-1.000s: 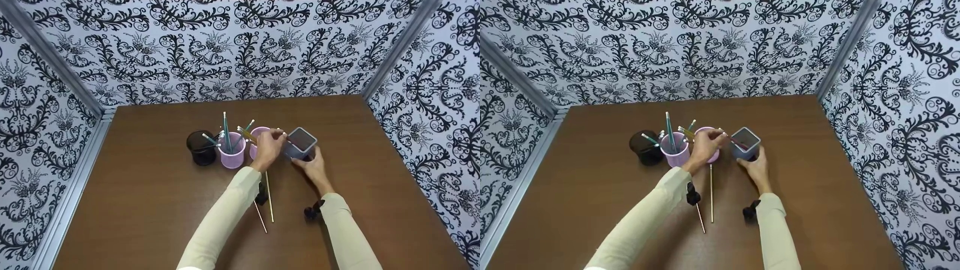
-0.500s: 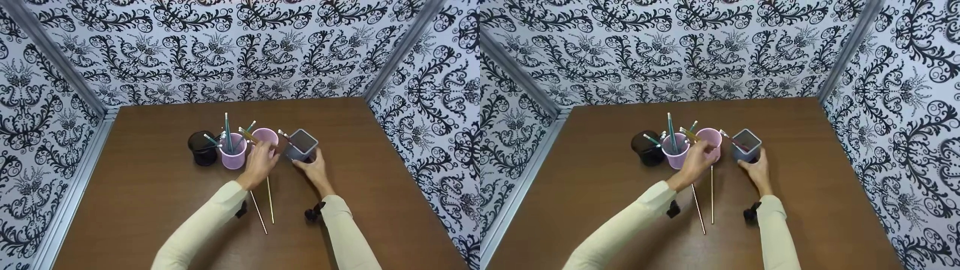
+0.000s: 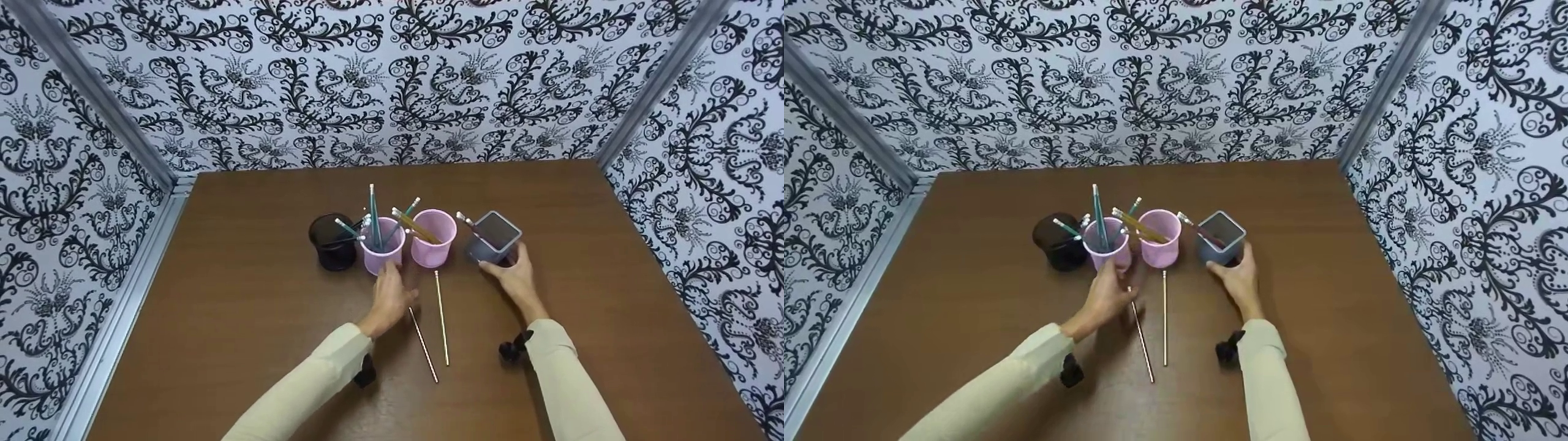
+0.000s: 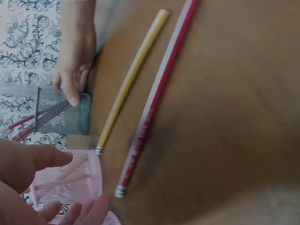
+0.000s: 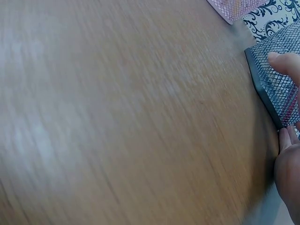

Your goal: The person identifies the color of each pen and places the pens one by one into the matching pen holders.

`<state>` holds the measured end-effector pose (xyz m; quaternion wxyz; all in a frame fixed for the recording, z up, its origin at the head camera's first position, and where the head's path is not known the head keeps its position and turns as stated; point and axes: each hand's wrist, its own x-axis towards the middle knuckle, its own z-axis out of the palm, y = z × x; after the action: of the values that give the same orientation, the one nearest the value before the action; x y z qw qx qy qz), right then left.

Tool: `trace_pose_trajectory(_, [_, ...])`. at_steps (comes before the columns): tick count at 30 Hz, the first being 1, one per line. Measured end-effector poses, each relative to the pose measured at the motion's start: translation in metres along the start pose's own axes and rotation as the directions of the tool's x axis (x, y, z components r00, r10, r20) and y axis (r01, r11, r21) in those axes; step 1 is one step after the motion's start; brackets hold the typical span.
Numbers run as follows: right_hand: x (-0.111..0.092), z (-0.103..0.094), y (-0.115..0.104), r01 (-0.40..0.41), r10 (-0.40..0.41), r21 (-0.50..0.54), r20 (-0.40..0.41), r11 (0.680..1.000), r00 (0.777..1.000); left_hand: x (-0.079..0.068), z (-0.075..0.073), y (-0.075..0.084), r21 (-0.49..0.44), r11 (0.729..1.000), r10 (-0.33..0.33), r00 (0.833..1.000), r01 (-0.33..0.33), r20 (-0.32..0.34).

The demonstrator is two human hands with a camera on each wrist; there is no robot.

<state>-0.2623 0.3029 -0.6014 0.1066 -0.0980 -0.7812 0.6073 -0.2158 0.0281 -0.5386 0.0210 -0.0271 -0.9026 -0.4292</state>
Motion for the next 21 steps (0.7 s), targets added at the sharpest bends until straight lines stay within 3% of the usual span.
trace_pose_trajectory(6, [0.0,0.0,0.0,0.003,-0.003,0.018,0.001,1.0,1.0,-0.007,0.009,-0.01,0.001,0.993,-0.119,0.991,0.119,0.053])
trace_pose_trajectory(15, [-0.002,0.0,0.0,0.005,-0.005,0.024,0.004,1.0,1.0,-0.008,0.017,-0.019,0.093,0.99,-0.109,0.993,0.103,0.054])
trace_pose_trajectory(21, [-0.001,0.0,0.0,-0.002,0.002,0.001,-0.007,1.0,1.0,-0.006,0.016,-0.02,0.09,0.99,-0.114,0.993,0.111,0.027])
